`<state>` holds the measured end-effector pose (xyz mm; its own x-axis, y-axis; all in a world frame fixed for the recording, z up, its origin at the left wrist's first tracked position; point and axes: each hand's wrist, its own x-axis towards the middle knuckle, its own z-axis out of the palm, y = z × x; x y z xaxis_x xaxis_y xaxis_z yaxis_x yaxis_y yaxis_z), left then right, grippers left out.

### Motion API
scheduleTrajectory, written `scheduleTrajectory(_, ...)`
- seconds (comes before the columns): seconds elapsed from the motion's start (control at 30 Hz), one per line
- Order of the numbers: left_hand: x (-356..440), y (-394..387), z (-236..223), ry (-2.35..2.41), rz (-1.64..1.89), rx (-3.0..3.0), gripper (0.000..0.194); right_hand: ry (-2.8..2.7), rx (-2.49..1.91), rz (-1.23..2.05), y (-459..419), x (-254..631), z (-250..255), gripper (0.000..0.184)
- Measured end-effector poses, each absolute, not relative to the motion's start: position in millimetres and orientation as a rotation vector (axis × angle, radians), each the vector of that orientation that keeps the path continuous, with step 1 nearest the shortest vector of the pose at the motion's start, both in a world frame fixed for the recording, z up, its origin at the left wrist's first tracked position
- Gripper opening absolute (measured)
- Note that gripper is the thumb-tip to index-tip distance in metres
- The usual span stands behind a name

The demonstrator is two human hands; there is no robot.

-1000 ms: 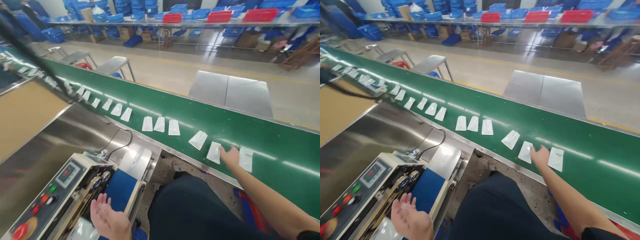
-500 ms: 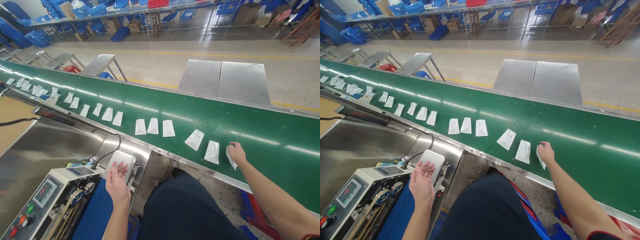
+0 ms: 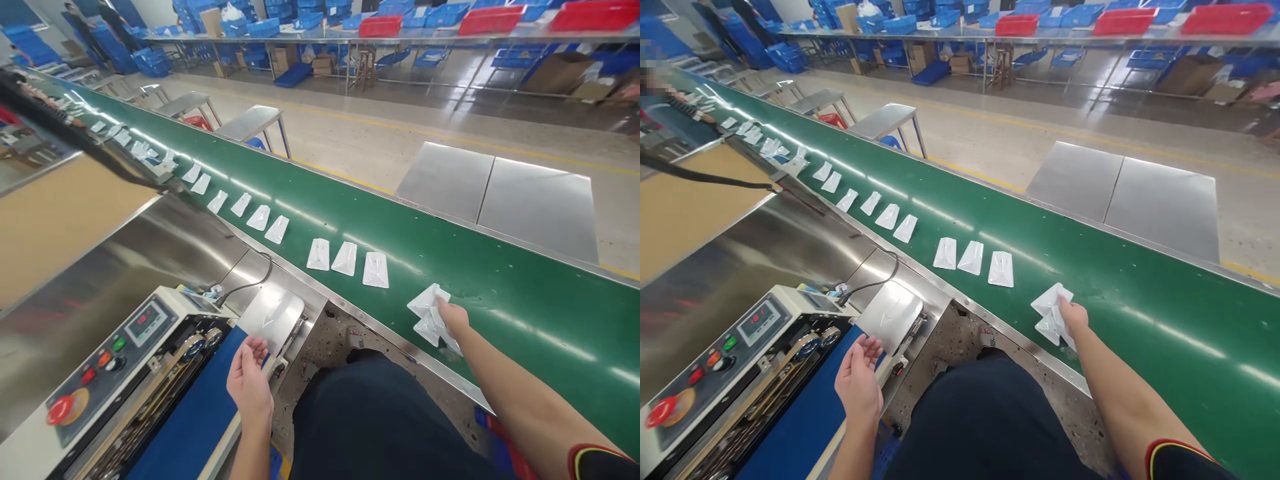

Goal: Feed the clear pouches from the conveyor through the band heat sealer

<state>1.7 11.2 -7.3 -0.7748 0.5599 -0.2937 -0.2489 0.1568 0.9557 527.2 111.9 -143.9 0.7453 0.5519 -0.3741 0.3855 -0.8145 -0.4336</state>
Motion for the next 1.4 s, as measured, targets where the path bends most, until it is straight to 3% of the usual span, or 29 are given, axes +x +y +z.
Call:
scheduleTrajectory(0.13,-6,-9,-8,1.904,1.694,0.323,0.045,-0.913,-2.560,0.711,127,483,-122,0.039)
scheduleTrajectory(0.3,0,-18,-4,1.973,1.598,0.502,0.047,-1.499,-2.037,0.715,138,372,-48,0.054)
scheduleTrajectory(0.53,13,7,12,1.782,1.535,0.974,0.039,-1.975,-1.266,1.357,126,191,46,0.049)
scheduleTrajectory(0.63,2,14,0,1.783,1.594,0.649,0.035,-2.066,-1.182,1.486,133,149,42,0.048)
scheduleTrajectory(0.87,-36,35,-40,1.514,1.705,-0.372,0.038,-2.129,-1.495,1.728,177,85,3,0.040)
scheduleTrajectory(1.03,-52,27,-42,1.502,1.769,-0.444,0.039,-2.144,-1.538,1.904,180,48,5,0.035)
scheduleTrajectory(1.4,-57,20,-39,1.519,1.825,-0.395,0.039,-2.395,-1.540,1.708,186,31,6,0.042)
